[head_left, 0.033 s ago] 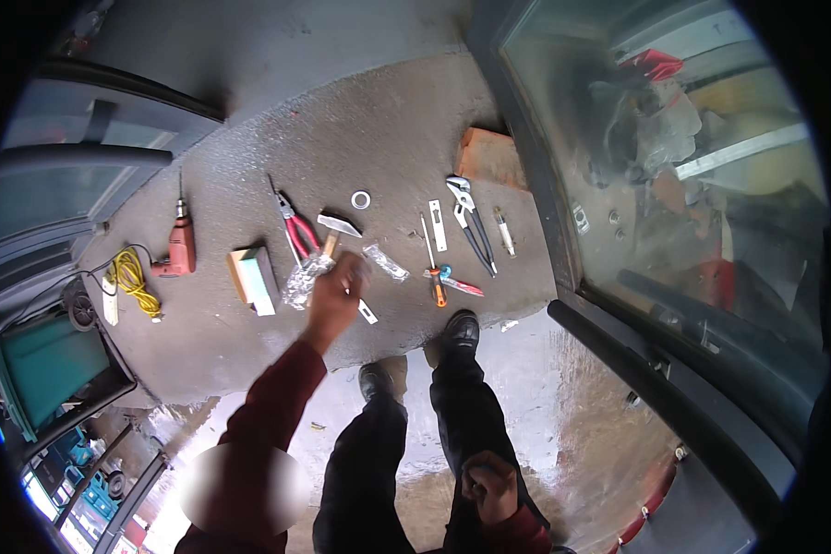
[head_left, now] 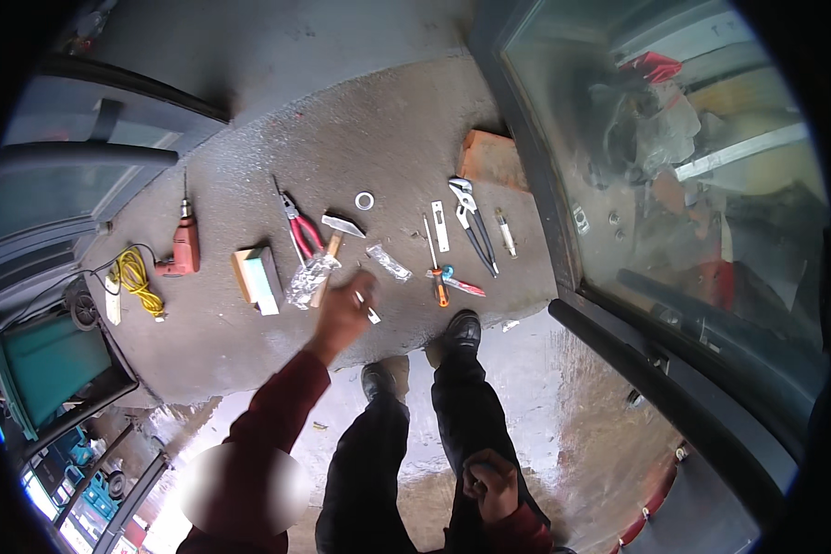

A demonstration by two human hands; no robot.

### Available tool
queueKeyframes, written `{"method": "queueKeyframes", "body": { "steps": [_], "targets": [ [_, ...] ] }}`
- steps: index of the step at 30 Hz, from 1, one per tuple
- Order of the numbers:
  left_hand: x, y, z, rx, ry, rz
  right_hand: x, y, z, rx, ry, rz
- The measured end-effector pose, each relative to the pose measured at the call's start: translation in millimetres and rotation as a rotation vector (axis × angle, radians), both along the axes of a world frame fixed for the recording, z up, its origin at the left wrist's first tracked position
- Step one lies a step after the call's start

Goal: The person installs a door lock cylinder into a glass door frame using a screwdriver and sealant. They apply sealant to the cylinder, insert it into the lock housing, and tighten screws to secure it in place.

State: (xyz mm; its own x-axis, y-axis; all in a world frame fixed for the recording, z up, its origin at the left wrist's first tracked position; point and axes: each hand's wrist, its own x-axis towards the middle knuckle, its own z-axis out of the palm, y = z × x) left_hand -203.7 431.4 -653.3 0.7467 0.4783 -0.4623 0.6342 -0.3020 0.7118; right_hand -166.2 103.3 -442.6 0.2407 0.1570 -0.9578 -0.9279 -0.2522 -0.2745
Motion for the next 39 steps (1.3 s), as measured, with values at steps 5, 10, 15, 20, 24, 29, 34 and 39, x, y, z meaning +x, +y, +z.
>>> {"method": "queueKeyframes", "body": {
  "steps": [5,10,15,20,24,29,34,39],
  "targets": [
    [-38,-26,0,0.014,0.063,-0.400,-22,-11,-2,0.015,0.029,0.135],
    [11,27,-109,0.312,0.103,-0.038,-34,-33,-34,-0.059,0.081,0.190],
    [81,77,-180,0.665,0.150,0.040,-25,-44,-49,0.049,0.073,0.071],
    [99,89,-201,0.714,0.235,-0.022,-19,-42,-53,0.082,0.124,0.006],
    [96,91,-198,0.598,0.226,-0.078,-18,-32,-54,0.018,0.132,0.041],
    [69,65,-154,0.460,0.018,0.011,-21,-20,-44,-0.054,0.156,0.074],
    [47,41,-113,0.433,0.096,-0.013,-32,-14,-41,-0.070,0.168,0.112],
    [80,15,-139,0.441,-0.009,-0.086,-37,-23,-54,0.064,0.189,0.058]
  ]
}}
